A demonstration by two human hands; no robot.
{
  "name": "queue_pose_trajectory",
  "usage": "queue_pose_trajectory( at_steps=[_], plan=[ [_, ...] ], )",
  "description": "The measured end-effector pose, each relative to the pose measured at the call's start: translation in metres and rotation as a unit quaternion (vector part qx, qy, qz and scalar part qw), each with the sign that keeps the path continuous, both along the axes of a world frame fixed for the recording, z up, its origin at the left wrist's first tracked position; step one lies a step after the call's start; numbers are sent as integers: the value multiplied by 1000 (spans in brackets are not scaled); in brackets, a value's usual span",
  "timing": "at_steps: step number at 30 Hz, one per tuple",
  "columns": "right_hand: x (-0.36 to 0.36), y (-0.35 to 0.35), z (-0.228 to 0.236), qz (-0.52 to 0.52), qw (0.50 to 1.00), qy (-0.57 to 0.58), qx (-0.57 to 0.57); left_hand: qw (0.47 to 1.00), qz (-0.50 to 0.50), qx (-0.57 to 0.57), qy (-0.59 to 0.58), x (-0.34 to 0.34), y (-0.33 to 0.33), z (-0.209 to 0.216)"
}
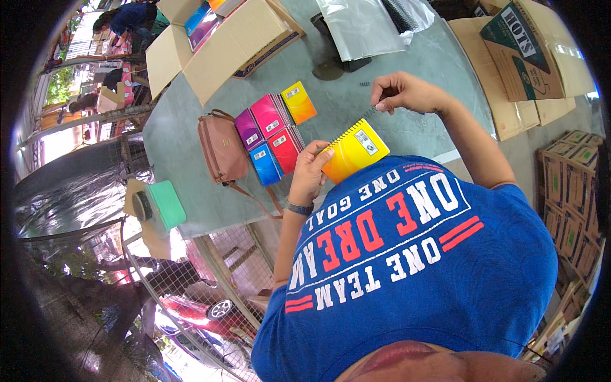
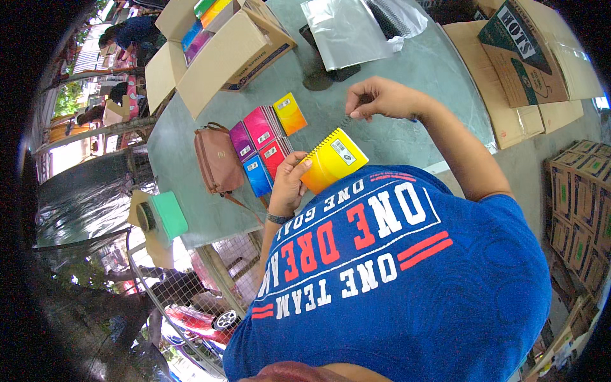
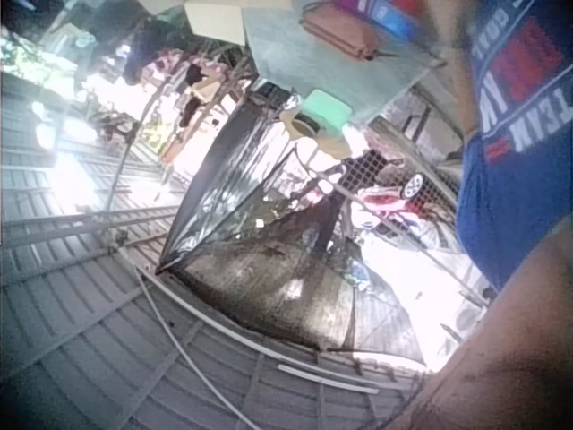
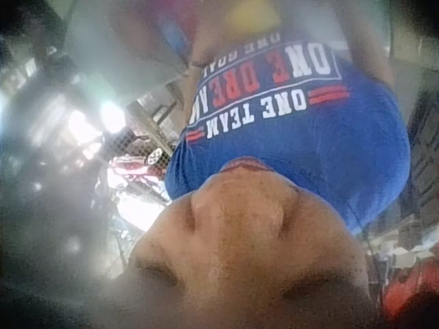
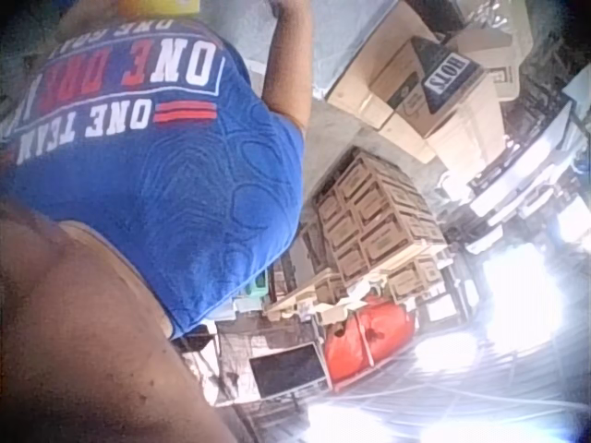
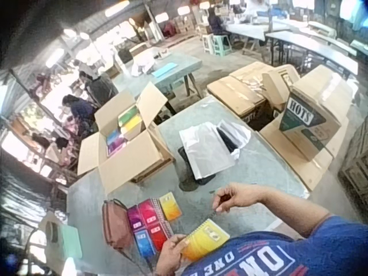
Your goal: The person takes a small yellow notebook from a box and inserts a metal spiral coil into the punched holes of the notebook using their hands.
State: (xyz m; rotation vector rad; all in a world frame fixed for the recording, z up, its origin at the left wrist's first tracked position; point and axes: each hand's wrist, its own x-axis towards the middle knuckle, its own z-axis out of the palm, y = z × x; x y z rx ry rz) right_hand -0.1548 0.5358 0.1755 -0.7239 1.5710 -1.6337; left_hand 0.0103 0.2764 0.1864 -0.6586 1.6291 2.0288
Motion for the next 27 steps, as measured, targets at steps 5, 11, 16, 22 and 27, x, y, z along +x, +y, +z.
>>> queue_pose_trajectory(
  at_steps=[5, 11, 16, 22, 27],
  plan=[
    [3, -10, 3, -18, 992, 9, 128, 1000, -13, -8, 19, -2, 9, 3],
    [4, -2, -3, -5, 990, -42, 137, 999, 6, -42, 4, -1, 11, 4],
    [-2, 1, -8, 29, 998, 36, 47, 999, -13, -35, 2, 5, 6, -3],
    [1, -12, 20, 21, 970, -14, 243, 997, -10, -62, 38, 0, 15, 6],
    [4, -1, -7, 22, 997, 4, 68, 999, -11, -38, 28, 2, 12, 6]
  ],
)
